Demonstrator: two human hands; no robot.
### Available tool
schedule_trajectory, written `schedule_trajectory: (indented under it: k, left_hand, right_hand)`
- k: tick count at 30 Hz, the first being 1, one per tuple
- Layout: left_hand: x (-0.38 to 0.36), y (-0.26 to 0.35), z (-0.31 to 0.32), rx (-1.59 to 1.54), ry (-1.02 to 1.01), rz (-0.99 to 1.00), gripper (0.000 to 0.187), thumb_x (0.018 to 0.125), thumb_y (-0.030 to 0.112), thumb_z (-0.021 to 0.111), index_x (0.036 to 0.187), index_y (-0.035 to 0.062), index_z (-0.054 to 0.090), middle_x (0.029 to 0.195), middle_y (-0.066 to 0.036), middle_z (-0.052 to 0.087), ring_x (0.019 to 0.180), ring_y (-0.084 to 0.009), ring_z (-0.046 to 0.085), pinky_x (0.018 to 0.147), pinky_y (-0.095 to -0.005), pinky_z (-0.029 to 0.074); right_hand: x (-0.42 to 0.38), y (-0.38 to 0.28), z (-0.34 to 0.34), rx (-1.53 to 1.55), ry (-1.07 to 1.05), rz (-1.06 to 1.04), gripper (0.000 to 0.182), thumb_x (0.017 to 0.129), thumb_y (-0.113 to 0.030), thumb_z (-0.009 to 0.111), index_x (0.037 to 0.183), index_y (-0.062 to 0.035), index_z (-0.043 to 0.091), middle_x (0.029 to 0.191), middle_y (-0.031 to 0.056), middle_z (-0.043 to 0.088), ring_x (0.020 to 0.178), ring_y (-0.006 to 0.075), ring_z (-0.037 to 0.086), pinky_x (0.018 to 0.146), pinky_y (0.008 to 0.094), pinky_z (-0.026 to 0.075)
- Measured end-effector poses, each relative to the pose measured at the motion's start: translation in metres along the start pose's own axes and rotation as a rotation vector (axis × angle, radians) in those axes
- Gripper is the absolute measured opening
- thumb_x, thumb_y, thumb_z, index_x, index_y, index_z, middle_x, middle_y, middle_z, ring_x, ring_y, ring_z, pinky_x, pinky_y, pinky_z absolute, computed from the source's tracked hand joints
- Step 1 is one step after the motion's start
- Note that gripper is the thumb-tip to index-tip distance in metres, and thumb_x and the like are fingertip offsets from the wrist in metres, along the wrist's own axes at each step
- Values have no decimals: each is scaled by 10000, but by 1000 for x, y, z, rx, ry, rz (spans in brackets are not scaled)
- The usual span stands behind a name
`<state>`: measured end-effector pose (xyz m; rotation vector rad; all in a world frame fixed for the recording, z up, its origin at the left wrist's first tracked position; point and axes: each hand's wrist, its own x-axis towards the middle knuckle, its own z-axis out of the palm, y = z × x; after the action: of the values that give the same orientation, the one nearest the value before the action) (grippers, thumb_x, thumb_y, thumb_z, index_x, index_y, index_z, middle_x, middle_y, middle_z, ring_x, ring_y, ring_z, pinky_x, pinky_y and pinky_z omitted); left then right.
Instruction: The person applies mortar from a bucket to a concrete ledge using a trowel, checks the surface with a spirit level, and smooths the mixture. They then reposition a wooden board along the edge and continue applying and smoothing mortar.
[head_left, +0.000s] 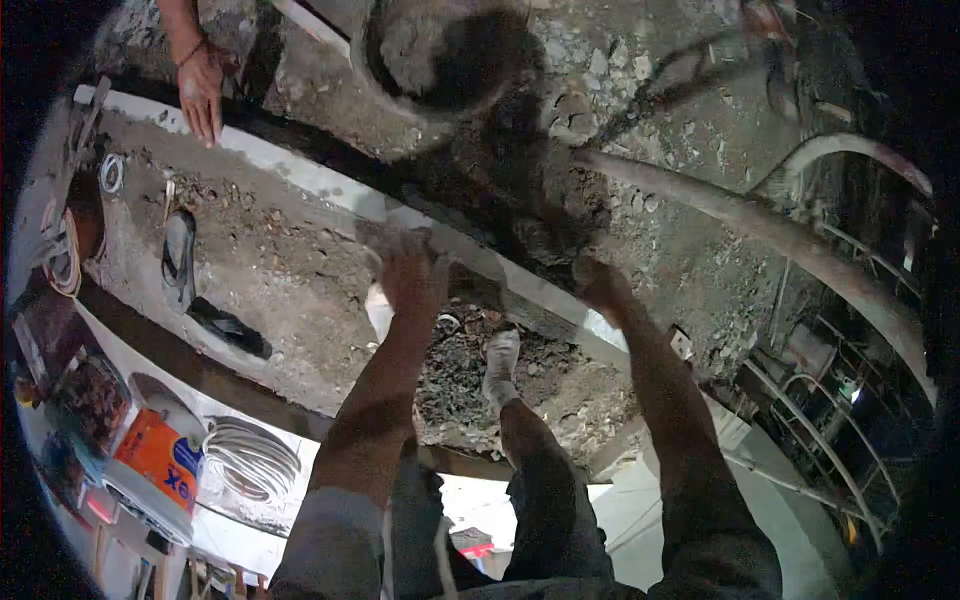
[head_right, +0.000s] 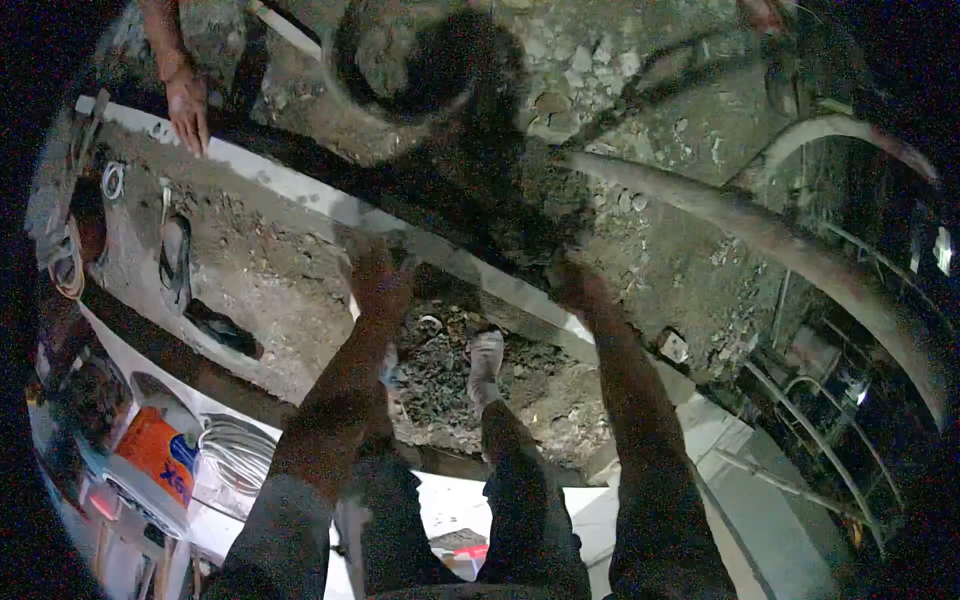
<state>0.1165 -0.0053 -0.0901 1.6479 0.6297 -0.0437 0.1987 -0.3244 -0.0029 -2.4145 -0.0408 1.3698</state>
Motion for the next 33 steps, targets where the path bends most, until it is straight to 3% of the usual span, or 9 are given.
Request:
schedule_trajectory:
  k: [3,8,10,14,17,20,23,28,33]
  left_hand:
    - [-16,27,29,1280,-285,1,819,812,501,516,1353,-52,249,1401,-247,248,1286,-407,245,1045,-581,117]
    - [-15,16,57,1291,-245,-101,833,804,523,501,1361,-39,242,1398,-290,214,1296,-460,180,1040,-606,62]
    - [-12,28,61,1343,-232,-144,830,802,519,506,1368,-26,237,1397,-299,206,1298,-470,162,1033,-620,50]
    - [-1,39,67,1429,-185,-247,785,822,487,487,1339,-64,277,1435,-242,161,1330,-423,108,1052,-590,41]
    - [-2,8,72,1524,-139,-179,771,829,476,478,1355,-44,258,1443,-230,147,1334,-412,108,1054,-583,34]
    - [0,9,74,1601,-150,-188,765,826,473,486,1362,-24,258,1440,-231,166,1337,-403,112,1054,-582,24]
    - [6,42,75,1612,-233,-262,757,827,467,488,1366,-13,260,1439,-232,172,1339,-398,114,1052,-585,10]
    - [6,34,77,1522,-225,-266,748,832,461,484,1369,-9,261,1447,-222,163,1340,-398,114,1047,-593,-14]
    - [6,16,75,1584,-160,-209,768,830,458,488,1359,-46,250,1434,-249,167,1337,-407,114,1051,-592,-21]
  right_hand:
    - [27,28,81,-413,110,-28,417,742,-124,594,1140,-47,497,871,171,586,781,298,585,661,398,482]
    - [28,13,116,-11,107,40,309,727,-133,579,1006,-16,522,854,146,607,835,303,621,659,417,513]
    - [52,54,151,-729,218,-211,243,762,-138,568,968,-17,523,863,120,580,810,259,617,607,404,512]
    - [22,-31,107,-765,11,0,197,800,-144,544,954,-22,536,887,92,562,827,206,603,598,352,511]
    - [29,-2,140,-785,279,-140,180,800,-131,548,939,-18,544,858,104,566,833,212,598,599,317,512]
    - [21,15,154,876,285,-4,181,782,-114,559,938,-22,549,845,137,568,822,270,597,646,331,520]
    - [-23,-29,98,-76,81,73,178,778,-86,544,941,-14,550,842,163,571,808,329,582,678,381,506]
    - [-84,36,115,-618,371,-293,418,736,-117,565,1115,34,471,853,191,552,721,349,589,574,441,492]
    - [-115,22,31,-454,82,-96,670,665,-148,644,1260,-8,370,969,268,557,616,341,580,540,465,479]
